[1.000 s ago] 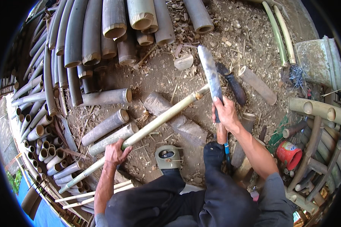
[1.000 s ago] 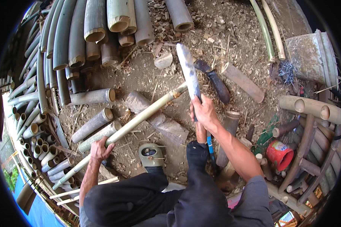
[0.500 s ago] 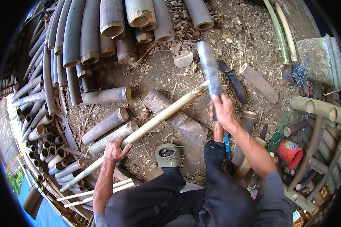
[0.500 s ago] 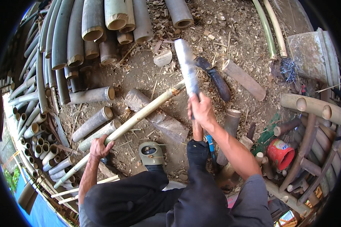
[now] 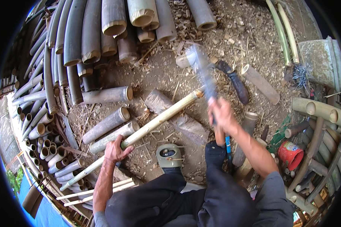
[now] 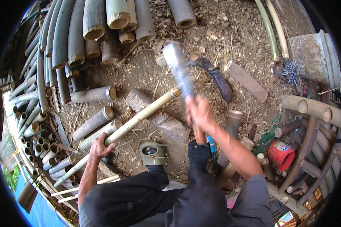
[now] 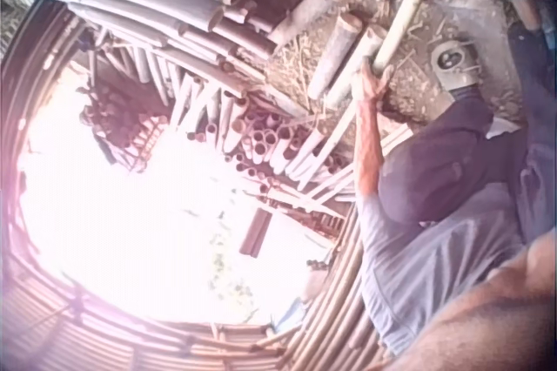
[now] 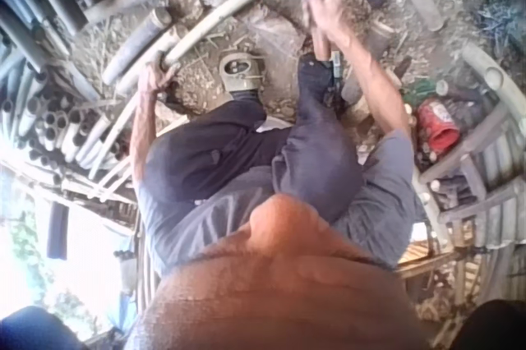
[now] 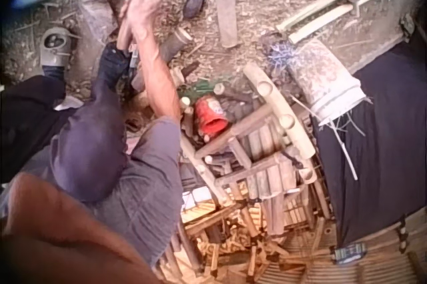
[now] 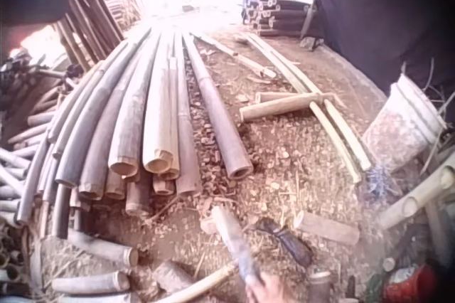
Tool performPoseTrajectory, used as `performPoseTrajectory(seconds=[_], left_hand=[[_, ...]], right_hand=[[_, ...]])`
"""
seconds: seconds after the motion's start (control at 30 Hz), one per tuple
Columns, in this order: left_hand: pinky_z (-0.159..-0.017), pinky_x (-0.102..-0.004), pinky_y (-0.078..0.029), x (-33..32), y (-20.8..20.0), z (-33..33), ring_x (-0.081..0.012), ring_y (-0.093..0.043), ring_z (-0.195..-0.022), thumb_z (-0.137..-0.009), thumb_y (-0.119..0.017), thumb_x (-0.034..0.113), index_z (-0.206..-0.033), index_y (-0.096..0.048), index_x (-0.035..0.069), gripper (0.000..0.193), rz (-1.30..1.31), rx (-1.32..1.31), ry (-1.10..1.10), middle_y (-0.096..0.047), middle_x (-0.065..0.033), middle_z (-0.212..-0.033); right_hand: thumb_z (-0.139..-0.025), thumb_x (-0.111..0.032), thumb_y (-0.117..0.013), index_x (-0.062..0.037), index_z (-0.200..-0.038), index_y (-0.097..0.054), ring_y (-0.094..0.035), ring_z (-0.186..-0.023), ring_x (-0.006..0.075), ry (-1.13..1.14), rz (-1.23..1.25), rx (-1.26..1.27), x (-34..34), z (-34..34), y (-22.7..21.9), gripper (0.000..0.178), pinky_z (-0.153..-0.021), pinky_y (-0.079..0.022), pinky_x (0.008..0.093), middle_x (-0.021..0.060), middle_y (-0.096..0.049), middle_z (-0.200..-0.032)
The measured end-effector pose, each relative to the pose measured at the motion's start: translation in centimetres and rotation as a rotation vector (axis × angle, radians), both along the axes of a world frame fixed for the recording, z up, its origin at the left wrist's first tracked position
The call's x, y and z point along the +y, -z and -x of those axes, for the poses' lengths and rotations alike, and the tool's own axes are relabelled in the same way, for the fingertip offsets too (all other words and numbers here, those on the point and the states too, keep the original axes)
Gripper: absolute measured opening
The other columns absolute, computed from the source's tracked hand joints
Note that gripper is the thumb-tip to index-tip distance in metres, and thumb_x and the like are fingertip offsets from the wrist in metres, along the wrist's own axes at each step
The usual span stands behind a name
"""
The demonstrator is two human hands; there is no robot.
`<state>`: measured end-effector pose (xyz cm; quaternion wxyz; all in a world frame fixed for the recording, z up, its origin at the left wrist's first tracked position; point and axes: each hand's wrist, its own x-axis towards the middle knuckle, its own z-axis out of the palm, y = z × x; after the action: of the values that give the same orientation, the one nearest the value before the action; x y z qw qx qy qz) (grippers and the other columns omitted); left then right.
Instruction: The person sits on the ground and uses a machete to shave the outer layer off a long bamboo pole. They repeatedly strike the bamboo to remove the green skin, rotating the pole to work on different sides, and place the finished piece aside.
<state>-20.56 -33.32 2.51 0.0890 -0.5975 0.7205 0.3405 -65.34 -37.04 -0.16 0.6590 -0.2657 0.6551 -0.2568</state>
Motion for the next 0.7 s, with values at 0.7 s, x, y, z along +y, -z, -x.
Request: performPoseTrajectory(seconds=[0.7], left_hand=[[-0.068, -0.0523, -0.051, 0.5, -0.5, -0.3, -0.0447, -0.066, -0.072, -0.09, -0.055, 0.062, -0.099, -0.063, 0.007, 0.056, -0.041, -0.089, 0.07, -0.066, -0.0244, -0.071]], right_hand=[[-0.104, -0.025, -0.05, -0.0027, -0.094, -0.052, -0.056, -0.048, 0.01, 0.027, 0.017, 0.024, 0.4, 1.3, -0.1, 0.025, -0.04, -0.05, 0.0263, 0.003, -0.057, -0.069]])
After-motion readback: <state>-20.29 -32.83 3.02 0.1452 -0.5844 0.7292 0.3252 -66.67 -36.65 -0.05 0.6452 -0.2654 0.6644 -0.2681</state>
